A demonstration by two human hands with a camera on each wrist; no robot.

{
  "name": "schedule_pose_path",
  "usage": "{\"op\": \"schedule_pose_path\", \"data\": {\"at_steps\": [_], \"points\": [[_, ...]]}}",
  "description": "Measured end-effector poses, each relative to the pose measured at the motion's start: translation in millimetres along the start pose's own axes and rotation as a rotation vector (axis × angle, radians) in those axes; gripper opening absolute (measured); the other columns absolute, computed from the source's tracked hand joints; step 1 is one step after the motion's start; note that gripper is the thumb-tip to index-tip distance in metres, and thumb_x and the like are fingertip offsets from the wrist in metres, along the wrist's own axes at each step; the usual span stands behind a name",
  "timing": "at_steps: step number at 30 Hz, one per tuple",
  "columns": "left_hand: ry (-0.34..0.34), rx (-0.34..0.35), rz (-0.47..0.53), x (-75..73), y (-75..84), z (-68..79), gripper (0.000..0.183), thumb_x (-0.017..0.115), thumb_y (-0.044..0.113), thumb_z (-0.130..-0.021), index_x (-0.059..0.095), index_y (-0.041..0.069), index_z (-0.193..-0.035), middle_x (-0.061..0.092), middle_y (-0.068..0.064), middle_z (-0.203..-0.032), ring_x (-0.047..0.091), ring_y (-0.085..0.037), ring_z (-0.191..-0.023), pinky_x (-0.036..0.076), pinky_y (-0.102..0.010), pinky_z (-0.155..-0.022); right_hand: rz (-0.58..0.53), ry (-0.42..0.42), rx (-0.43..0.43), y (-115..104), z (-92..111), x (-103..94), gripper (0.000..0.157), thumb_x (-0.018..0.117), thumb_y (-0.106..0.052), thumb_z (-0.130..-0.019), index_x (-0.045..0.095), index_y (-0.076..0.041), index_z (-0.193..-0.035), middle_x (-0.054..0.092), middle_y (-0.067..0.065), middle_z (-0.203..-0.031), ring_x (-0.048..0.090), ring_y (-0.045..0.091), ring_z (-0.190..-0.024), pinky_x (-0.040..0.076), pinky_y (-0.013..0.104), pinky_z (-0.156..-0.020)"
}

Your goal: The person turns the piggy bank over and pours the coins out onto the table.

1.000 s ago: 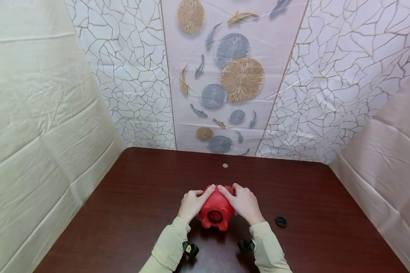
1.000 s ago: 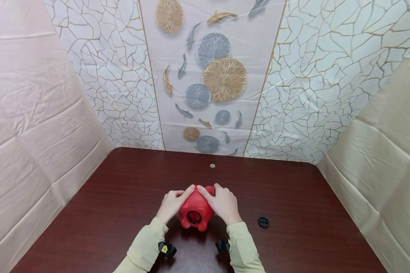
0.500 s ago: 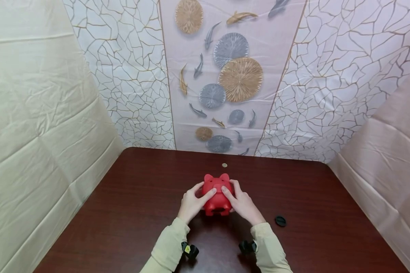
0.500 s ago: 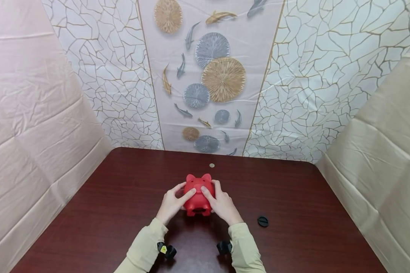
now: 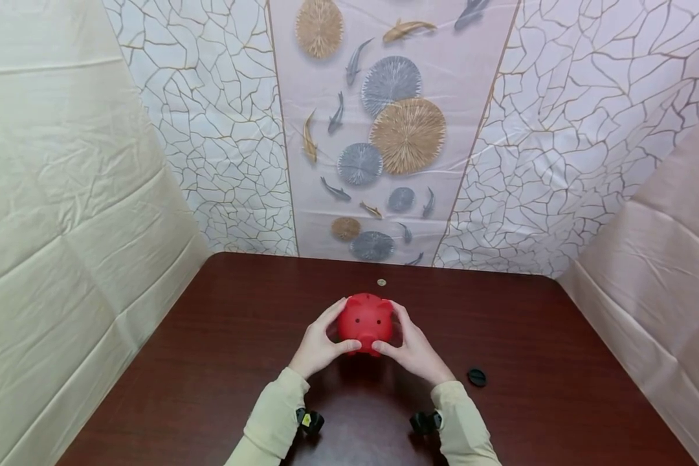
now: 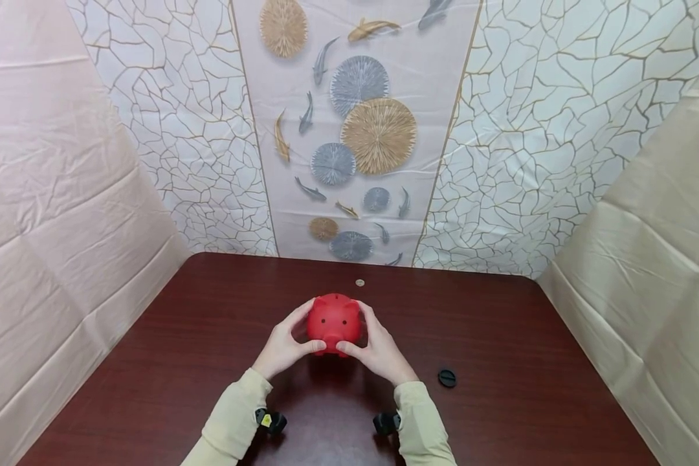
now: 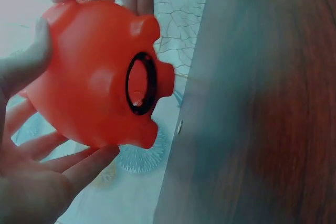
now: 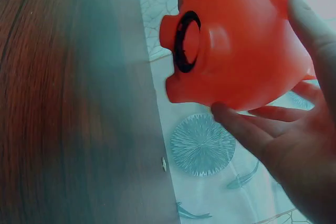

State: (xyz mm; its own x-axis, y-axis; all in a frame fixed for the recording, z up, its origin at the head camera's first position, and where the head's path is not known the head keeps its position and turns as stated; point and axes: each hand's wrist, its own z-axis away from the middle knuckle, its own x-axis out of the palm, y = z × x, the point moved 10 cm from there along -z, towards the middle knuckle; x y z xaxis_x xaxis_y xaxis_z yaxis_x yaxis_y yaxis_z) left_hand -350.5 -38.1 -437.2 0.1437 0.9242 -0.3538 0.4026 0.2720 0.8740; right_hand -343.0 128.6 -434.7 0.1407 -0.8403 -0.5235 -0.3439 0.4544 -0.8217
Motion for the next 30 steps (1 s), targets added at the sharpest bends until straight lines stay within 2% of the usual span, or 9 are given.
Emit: {"op": "schedule_pose_path", "data": {"at_steps": [4,6,9,12,14,18,21,24,30], "points": [[0.02,0.07,-0.041,1.0,8.4,0.6,0.08,0.081,0.018,-0.077,0.043,0.022,-0.147,0.04,-0.014,-0.154,0.045,-0.035,-0.137,0.053,-0.045,-0.095,-0.018,0.035,-0.054,-2.8,-0.9,-3.1,0.088,0.081,-0.03,-0.078,0.028,-0.024,-0.147,0.043,0.01,-0.146,0.051,0.037,-0.129,0.054,0.045,-0.095],[0.021,0.1,-0.022,2.1,13.2,0.3,0.081,0.081,0.014,-0.076,0.042,0.022,-0.147,0.036,-0.016,-0.155,0.044,-0.036,-0.137,0.054,-0.044,-0.093,-0.029,0.056,-0.084,-5.4,-1.6,-4.8,0.09,0.083,-0.028,-0.076,0.027,-0.025,-0.147,0.04,0.009,-0.149,0.048,0.038,-0.132,0.052,0.047,-0.097],[0.025,0.144,0.01,2.9,20.9,0.3,0.083,0.079,0.006,-0.076,0.041,0.023,-0.148,0.032,-0.015,-0.157,0.043,-0.037,-0.138,0.053,-0.042,-0.095,-0.051,0.094,-0.128,-9.9,-2.0,-7.7,0.092,0.084,-0.021,-0.074,0.027,-0.025,-0.146,0.032,0.007,-0.154,0.042,0.038,-0.137,0.045,0.054,-0.103],[0.039,0.212,0.032,2.8,29.8,1.2,0.084,0.078,-0.001,-0.076,0.041,0.021,-0.148,0.029,-0.012,-0.159,0.042,-0.037,-0.138,0.051,-0.043,-0.097,-0.055,0.142,-0.18,-16.6,-1.1,-10.9,0.091,0.085,-0.012,-0.072,0.029,-0.02,-0.144,0.026,0.006,-0.157,0.038,0.036,-0.141,0.04,0.057,-0.107],[0.061,0.274,0.013,2.1,36.3,2.2,0.084,0.077,-0.004,-0.075,0.042,0.02,-0.147,0.029,-0.01,-0.159,0.041,-0.036,-0.139,0.05,-0.044,-0.098,-0.055,0.179,-0.229,-22.8,0.2,-13.2,0.091,0.084,-0.004,-0.07,0.029,-0.013,-0.142,0.024,0.009,-0.157,0.035,0.035,-0.142,0.038,0.052,-0.109],[0.144,0.413,-0.063,-1.1,47.4,6.4,0.08,0.076,-0.01,-0.074,0.046,0.015,-0.144,0.032,-0.011,-0.157,0.04,-0.034,-0.139,0.052,-0.042,-0.096,-0.059,0.258,-0.376,-38.1,4.1,-16.3,0.09,0.083,0.011,-0.064,0.028,0.004,-0.135,0.021,0.025,-0.153,0.03,0.04,-0.139,0.035,0.026,-0.112],[0.215,0.488,-0.072,-5.9,53.9,10.7,0.074,0.071,-0.016,-0.075,0.05,0.011,-0.14,0.037,-0.014,-0.153,0.042,-0.032,-0.138,0.052,-0.038,-0.096,-0.038,0.313,-0.47,-48.0,8.6,-17.8,0.089,0.083,0.016,-0.06,0.028,0.009,-0.129,0.021,0.031,-0.149,0.026,0.044,-0.137,0.029,0.012,-0.11],[0.247,0.539,-0.087,-7.5,59.6,13.5,0.069,0.068,-0.018,-0.076,0.052,0.011,-0.137,0.039,-0.015,-0.152,0.042,-0.03,-0.138,0.051,-0.035,-0.099,0.0,0.353,-0.516,-54.3,12.5,-18.9,0.088,0.084,0.014,-0.059,0.028,0.006,-0.127,0.021,0.029,-0.147,0.025,0.04,-0.14,0.03,0.01,-0.11],[0.229,0.594,-0.151,-4.0,67.5,15.9,0.075,0.074,-0.011,-0.074,0.047,0.016,-0.138,0.033,-0.014,-0.155,0.037,-0.027,-0.141,0.054,-0.039,-0.096,0.072,0.404,-0.628,-64.5,18.2,-21.2,0.093,0.085,0.011,-0.06,0.026,0.004,-0.131,0.021,0.027,-0.146,0.024,0.022,-0.143,0.035,0.014,-0.11]]}}
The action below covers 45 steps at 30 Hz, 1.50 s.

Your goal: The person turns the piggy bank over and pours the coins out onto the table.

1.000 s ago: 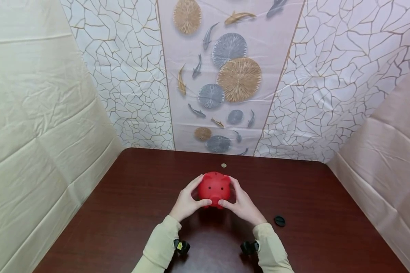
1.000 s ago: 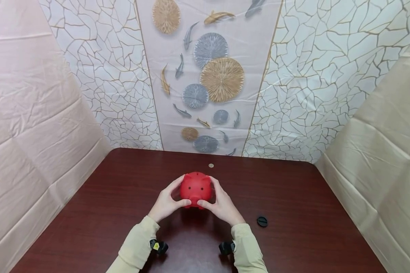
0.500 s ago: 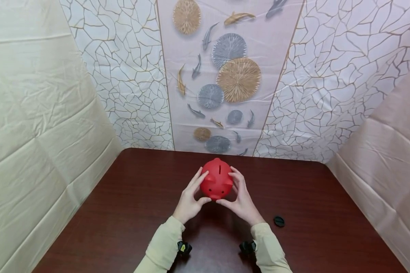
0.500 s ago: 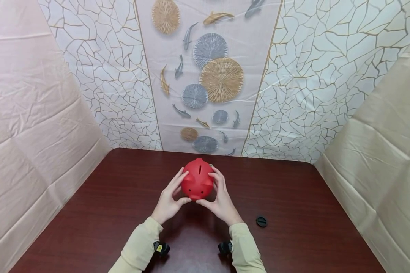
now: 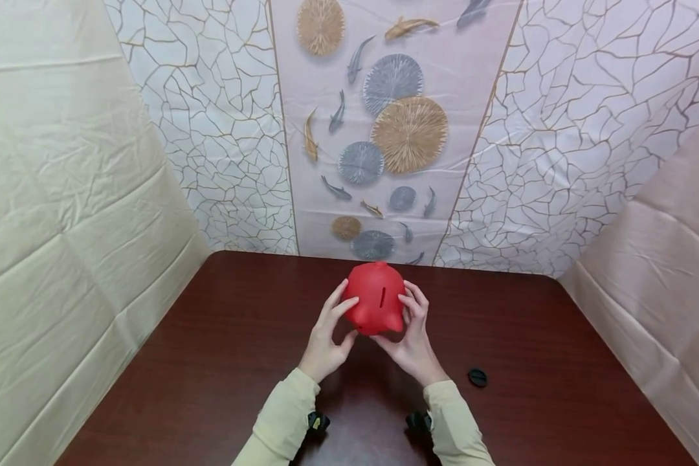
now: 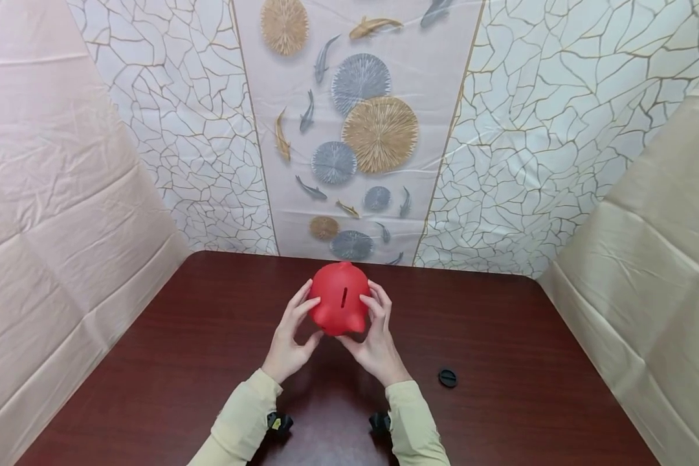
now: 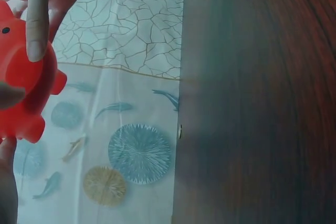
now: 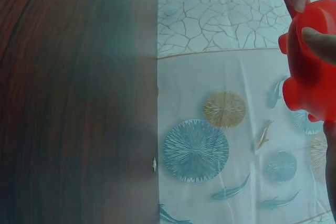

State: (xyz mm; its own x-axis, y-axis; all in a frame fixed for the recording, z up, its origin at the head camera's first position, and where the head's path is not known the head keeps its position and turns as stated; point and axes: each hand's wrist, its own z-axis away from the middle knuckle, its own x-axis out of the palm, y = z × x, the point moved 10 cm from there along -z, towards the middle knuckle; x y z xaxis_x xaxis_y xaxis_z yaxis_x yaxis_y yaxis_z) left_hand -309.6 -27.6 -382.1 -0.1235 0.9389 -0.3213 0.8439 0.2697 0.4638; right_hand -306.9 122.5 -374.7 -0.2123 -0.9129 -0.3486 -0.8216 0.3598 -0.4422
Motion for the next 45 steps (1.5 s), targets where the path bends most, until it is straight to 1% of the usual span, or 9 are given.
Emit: {"op": "schedule_pose_path", "data": {"at_steps": [6,11,19,22,25,29,32,38,45], "points": [[0.009,0.037,-0.019,0.0,6.7,0.8,0.078,0.077,-0.008,-0.072,0.042,0.015,-0.138,0.029,-0.017,-0.155,0.033,-0.026,-0.143,0.054,-0.041,-0.095,0.085,0.013,-0.14,-14.2,-0.9,-2.6,0.079,0.079,-0.009,-0.077,0.026,0.004,-0.134,0.022,0.032,-0.146,0.023,0.022,-0.145,0.034,0.015,-0.111],[0.015,0.045,-0.04,-0.7,8.8,0.5,0.085,0.08,-0.005,-0.072,0.036,0.015,-0.142,0.027,-0.017,-0.157,0.032,-0.024,-0.144,0.055,-0.04,-0.094,0.101,-0.009,-0.131,-14.6,-2.4,-2.8,0.076,0.065,-0.034,-0.088,0.023,0.003,-0.14,0.022,0.032,-0.15,0.021,0.025,-0.147,0.035,0.013,-0.109],[-0.004,-0.003,-0.052,-2.1,1.5,1.1,0.088,0.083,0.005,-0.072,0.038,0.021,-0.146,0.029,-0.011,-0.159,0.034,-0.027,-0.144,0.052,-0.042,-0.099,0.107,-0.067,-0.037,-9.2,-3.0,-2.1,0.105,0.087,0.005,-0.062,0.023,-0.001,-0.145,0.024,0.023,-0.155,0.023,0.018,-0.147,0.037,0.014,-0.107],[-0.036,-0.067,-0.007,-0.3,-6.6,0.6,0.089,0.083,0.009,-0.072,0.037,0.023,-0.147,0.024,-0.011,-0.161,0.032,-0.033,-0.144,0.052,-0.044,-0.098,0.1,-0.101,0.015,-3.9,-3.3,-0.8,0.108,0.087,0.003,-0.062,0.024,-0.003,-0.148,0.025,0.019,-0.157,0.025,0.016,-0.145,0.042,0.017,-0.105],[-0.08,-0.167,0.05,3.0,-17.6,2.0,0.087,0.084,0.013,-0.073,0.039,0.023,-0.146,0.023,-0.011,-0.161,0.033,-0.033,-0.143,0.051,-0.047,-0.099,0.085,-0.167,0.14,4.9,-2.5,2.7,0.109,0.087,-0.002,-0.065,0.021,-0.005,-0.152,0.026,0.017,-0.157,0.031,0.022,-0.142,0.05,0.036,-0.102],[-0.125,-0.317,0.095,8.4,-33.3,9.5,0.086,0.084,0.02,-0.073,0.04,0.029,-0.147,0.029,-0.006,-0.16,0.037,-0.031,-0.142,0.048,-0.052,-0.101,0.047,-0.244,0.331,26.3,9.5,9.8,0.109,0.085,-0.013,-0.071,0.016,-0.017,-0.155,0.027,0.014,-0.156,0.038,0.035,-0.137,0.048,0.057,-0.099],[-0.129,-0.411,0.101,10.3,-43.0,16.4,0.087,0.085,0.024,-0.073,0.039,0.037,-0.147,0.036,-0.002,-0.156,0.046,-0.03,-0.137,0.049,-0.052,-0.099,0.011,-0.259,0.42,40.4,19.7,13.3,0.106,0.084,-0.021,-0.074,0.016,-0.029,-0.155,0.029,0.01,-0.155,0.042,0.035,-0.135,0.048,0.055,-0.099],[-0.131,-0.579,0.097,11.5,-57.3,25.8,0.082,0.083,0.039,-0.074,0.041,0.043,-0.144,0.058,-0.002,-0.138,0.065,-0.025,-0.111,0.057,-0.043,-0.089,0.051,-0.279,0.576,52.8,27.4,12.2,0.095,0.081,-0.036,-0.076,0.025,-0.031,-0.153,0.043,0.009,-0.148,0.052,0.033,-0.127,0.053,0.051,-0.094],[-0.169,-0.687,-0.036,11.2,-64.8,27.7,0.072,0.075,0.053,-0.078,0.052,0.026,-0.141,0.072,-0.007,-0.114,0.072,-0.019,-0.091,0.059,-0.033,-0.081,0.264,-0.34,0.669,58.7,28.2,8.2,0.081,0.071,-0.053,-0.081,0.04,-0.017,-0.146,0.066,0.008,-0.12,0.065,0.022,-0.102,0.058,0.041,-0.086]]}}
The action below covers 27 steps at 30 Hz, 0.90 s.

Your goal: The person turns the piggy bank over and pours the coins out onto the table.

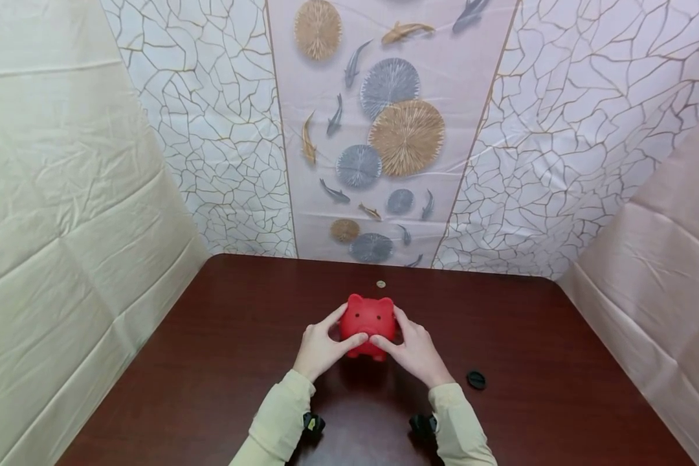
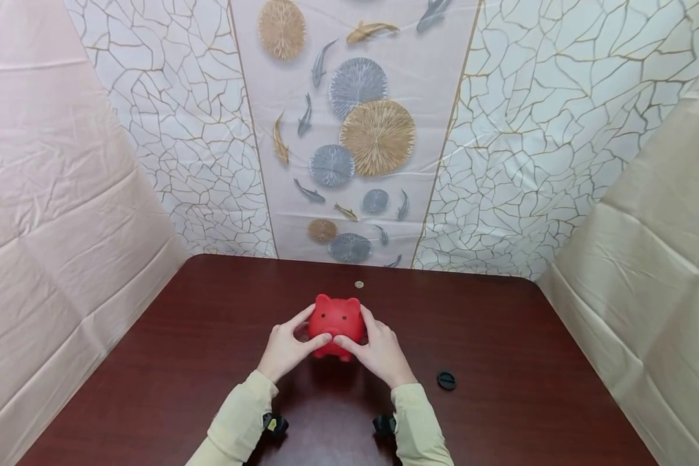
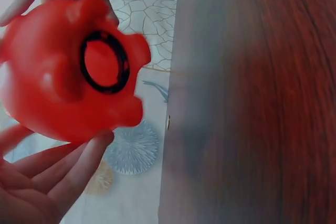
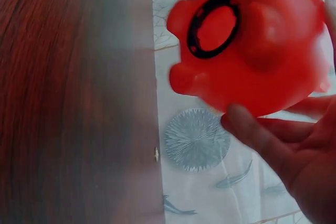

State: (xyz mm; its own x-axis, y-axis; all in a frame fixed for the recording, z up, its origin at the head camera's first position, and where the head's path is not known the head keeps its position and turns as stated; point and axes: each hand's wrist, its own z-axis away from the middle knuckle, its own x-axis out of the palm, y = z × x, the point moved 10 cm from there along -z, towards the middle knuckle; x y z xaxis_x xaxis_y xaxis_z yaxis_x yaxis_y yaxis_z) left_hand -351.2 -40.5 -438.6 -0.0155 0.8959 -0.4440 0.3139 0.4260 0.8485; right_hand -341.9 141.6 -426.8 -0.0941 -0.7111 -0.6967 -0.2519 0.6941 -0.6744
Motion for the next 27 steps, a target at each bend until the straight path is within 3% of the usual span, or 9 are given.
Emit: {"op": "schedule_pose_path", "data": {"at_steps": [3,7,9,14,19,23,27], "points": [[0.014,-0.044,-0.093,-0.6,-0.6,0.1,0.07,0.067,0.061,-0.081,0.057,0.02,-0.137,0.074,-0.008,-0.108,0.07,-0.024,-0.097,0.057,-0.038,-0.085,0.073,0.001,0.022,-1.0,-0.3,0.2,0.071,0.064,-0.057,-0.085,0.05,-0.012,-0.138,0.071,0.004,-0.089,0.065,0.014,-0.075,0.057,0.032,-0.073],[0.01,-0.079,-0.186,1.7,-0.2,-0.4,0.067,0.058,0.066,-0.084,0.063,0.018,-0.13,0.076,-0.007,-0.099,0.069,-0.026,-0.094,0.056,-0.041,-0.086,0.161,-0.005,0.043,-1.7,-0.2,1.7,0.058,0.056,-0.059,-0.09,0.061,-0.008,-0.117,0.058,-0.001,-0.06,0.054,0.01,-0.056,0.049,0.025,-0.06],[-0.006,-0.099,-0.193,4.3,-1.7,-0.4,0.067,0.055,0.067,-0.086,0.064,0.016,-0.128,0.076,-0.008,-0.087,0.071,-0.024,-0.081,0.056,-0.04,-0.084,0.196,0.0,0.045,-2.4,-0.1,1.1,0.054,0.054,-0.057,-0.091,0.064,-0.007,-0.108,0.054,-0.002,-0.056,0.053,0.011,-0.055,0.048,0.026,-0.058],[-0.036,-0.137,-0.185,8.9,-6.1,0.5,0.068,0.05,0.068,-0.088,0.07,0.011,-0.119,0.074,-0.009,-0.078,0.064,-0.016,-0.055,0.055,-0.033,-0.071,0.207,-0.011,0.041,-3.0,0.1,1.6,0.051,0.05,-0.055,-0.095,0.07,-0.007,-0.091,0.053,-0.002,-0.053,0.054,0.013,-0.055,0.047,0.028,-0.059],[-0.094,-0.243,-0.079,13.3,-13.0,3.0,0.068,0.047,0.075,-0.085,0.075,0.013,-0.086,0.066,-0.005,-0.057,0.058,-0.017,-0.037,0.052,-0.03,-0.045,0.083,-0.084,0.097,2.7,1.7,5.4,0.054,0.047,-0.06,-0.094,0.066,-0.015,-0.071,0.057,0.001,-0.05,0.054,0.015,-0.044,0.045,0.026,-0.052],[-0.125,-0.321,-0.021,13.2,-14.9,4.6,0.07,0.047,0.076,-0.084,0.071,0.012,-0.069,0.061,-0.004,-0.048,0.055,-0.017,-0.032,0.049,-0.032,-0.037,0.001,-0.126,0.139,7.3,3.2,8.2,0.06,0.044,-0.067,-0.092,0.065,-0.017,-0.066,0.059,0.009,-0.048,0.057,0.022,-0.04,0.046,0.027,-0.046],[-0.14,-0.362,-0.007,12.9,-14.4,5.9,0.069,0.048,0.074,-0.085,0.072,0.011,-0.07,0.062,-0.006,-0.049,0.055,-0.018,-0.032,0.05,-0.032,-0.038,-0.01,-0.121,0.156,9.5,3.1,7.9,0.062,0.042,-0.069,-0.091,0.066,-0.017,-0.065,0.059,0.01,-0.048,0.058,0.025,-0.04,0.047,0.027,-0.047]]}}
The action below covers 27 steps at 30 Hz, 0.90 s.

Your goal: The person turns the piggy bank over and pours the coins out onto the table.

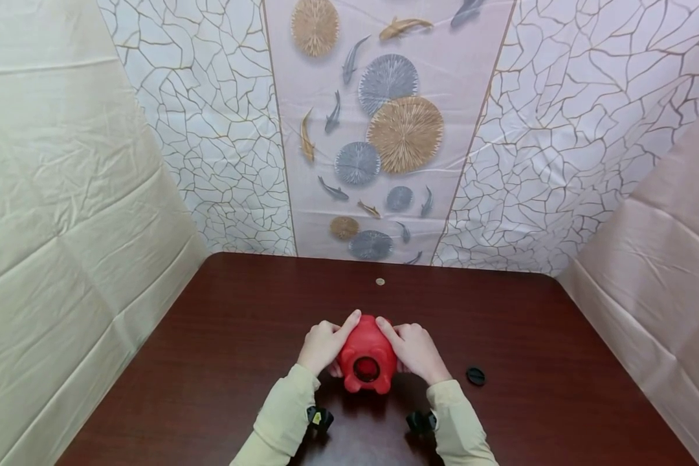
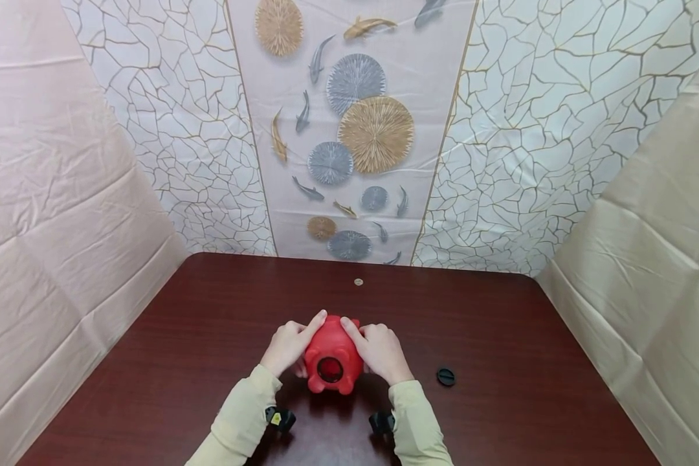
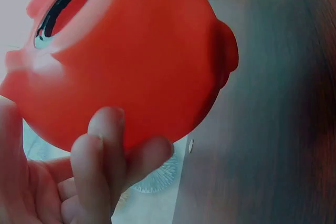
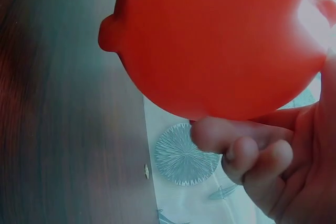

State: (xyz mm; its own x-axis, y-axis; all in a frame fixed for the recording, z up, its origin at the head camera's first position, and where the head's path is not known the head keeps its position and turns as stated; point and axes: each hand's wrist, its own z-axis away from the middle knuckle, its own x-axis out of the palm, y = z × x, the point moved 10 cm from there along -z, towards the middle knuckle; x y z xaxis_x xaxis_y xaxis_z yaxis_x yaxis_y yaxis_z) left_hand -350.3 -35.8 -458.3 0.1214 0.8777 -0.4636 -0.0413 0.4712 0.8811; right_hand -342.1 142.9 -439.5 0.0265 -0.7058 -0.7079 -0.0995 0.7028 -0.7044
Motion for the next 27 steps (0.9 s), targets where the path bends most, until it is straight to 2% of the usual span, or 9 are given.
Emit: {"op": "schedule_pose_path", "data": {"at_steps": [3,7,10,13,16,22,25,27], "points": [[0.005,-0.005,0.0,-0.9,-0.1,1.4,0.07,0.048,0.076,-0.084,0.072,0.012,-0.072,0.062,-0.006,-0.049,0.055,-0.017,-0.032,0.05,-0.032,-0.038,0.011,0.009,-0.008,-0.8,-0.4,-0.2,0.059,0.043,-0.068,-0.092,0.067,-0.019,-0.068,0.059,0.009,-0.048,0.057,0.021,-0.04,0.046,0.026,-0.05],[0.012,0.023,-0.007,-1.9,1.3,2.4,0.07,0.048,0.077,-0.082,0.073,0.012,-0.078,0.063,-0.006,-0.051,0.056,-0.017,-0.034,0.051,-0.032,-0.04,0.044,0.003,-0.022,-3.2,-0.6,0.0,0.055,0.045,-0.064,-0.093,0.067,-0.018,-0.074,0.06,0.007,-0.05,0.056,0.017,-0.041,0.046,0.026,-0.051],[-0.007,0.06,-0.018,-0.9,3.0,2.6,0.068,0.053,0.073,-0.083,0.074,0.01,-0.101,0.066,-0.005,-0.059,0.06,-0.018,-0.039,0.053,-0.03,-0.045,0.115,-0.016,-0.019,-3.9,-0.1,0.4,0.053,0.047,-0.063,-0.093,0.067,-0.014,-0.083,0.061,0.004,-0.053,0.056,0.014,-0.044,0.046,0.026,-0.055],[-0.03,0.092,-0.033,-0.2,5.1,1.7,0.071,0.059,0.067,-0.083,0.064,0.01,-0.125,0.07,-0.005,-0.072,0.066,-0.023,-0.049,0.054,-0.028,-0.053,0.184,-0.035,-0.013,-3.8,0.3,1.5,0.056,0.048,-0.062,-0.092,0.066,-0.01,-0.102,0.059,0.001,-0.056,0.055,0.012,-0.048,0.046,0.028,-0.058],[-0.047,0.124,-0.022,-0.3,6.5,0.3,0.072,0.065,0.06,-0.083,0.057,0.01,-0.135,0.073,-0.009,-0.09,0.069,-0.024,-0.059,0.055,-0.026,-0.059,0.214,-0.043,-0.019,-3.9,0.2,3.2,0.062,0.049,-0.062,-0.092,0.061,-0.007,-0.117,0.056,0.0,-0.059,0.054,0.012,-0.053,0.045,0.028,-0.059],[-0.115,0.188,0.165,1.1,3.1,-5.3,0.069,0.075,0.035,-0.084,0.048,0.009,-0.141,0.064,-0.019,-0.125,0.068,-0.025,-0.098,0.06,-0.034,-0.077,0.145,-0.058,-0.036,-4.5,0.7,8.0,0.078,0.058,-0.062,-0.086,0.043,-0.007,-0.139,0.062,0.001,-0.073,0.057,0.012,-0.064,0.048,0.029,-0.063],[-0.148,0.205,0.251,0.4,3.2,-7.0,0.071,0.077,0.026,-0.083,0.044,0.01,-0.143,0.058,-0.019,-0.133,0.064,-0.031,-0.11,0.058,-0.039,-0.087,0.106,-0.051,-0.067,-8.9,1.2,9.0,0.086,0.065,-0.06,-0.083,0.036,-0.008,-0.145,0.069,0.006,-0.094,0.065,0.016,-0.079,0.055,0.033,-0.072],[-0.163,0.233,0.292,-1.0,6.2,-6.9,0.074,0.078,0.021,-0.082,0.041,0.012,-0.145,0.053,-0.019,-0.138,0.061,-0.035,-0.116,0.055,-0.043,-0.093,0.086,-0.031,-0.104,-14.4,1.5,7.4,0.09,0.07,-0.057,-0.081,0.032,-0.01,-0.147,0.068,0.009,-0.112,0.066,0.021,-0.095,0.057,0.038,-0.081]]}}
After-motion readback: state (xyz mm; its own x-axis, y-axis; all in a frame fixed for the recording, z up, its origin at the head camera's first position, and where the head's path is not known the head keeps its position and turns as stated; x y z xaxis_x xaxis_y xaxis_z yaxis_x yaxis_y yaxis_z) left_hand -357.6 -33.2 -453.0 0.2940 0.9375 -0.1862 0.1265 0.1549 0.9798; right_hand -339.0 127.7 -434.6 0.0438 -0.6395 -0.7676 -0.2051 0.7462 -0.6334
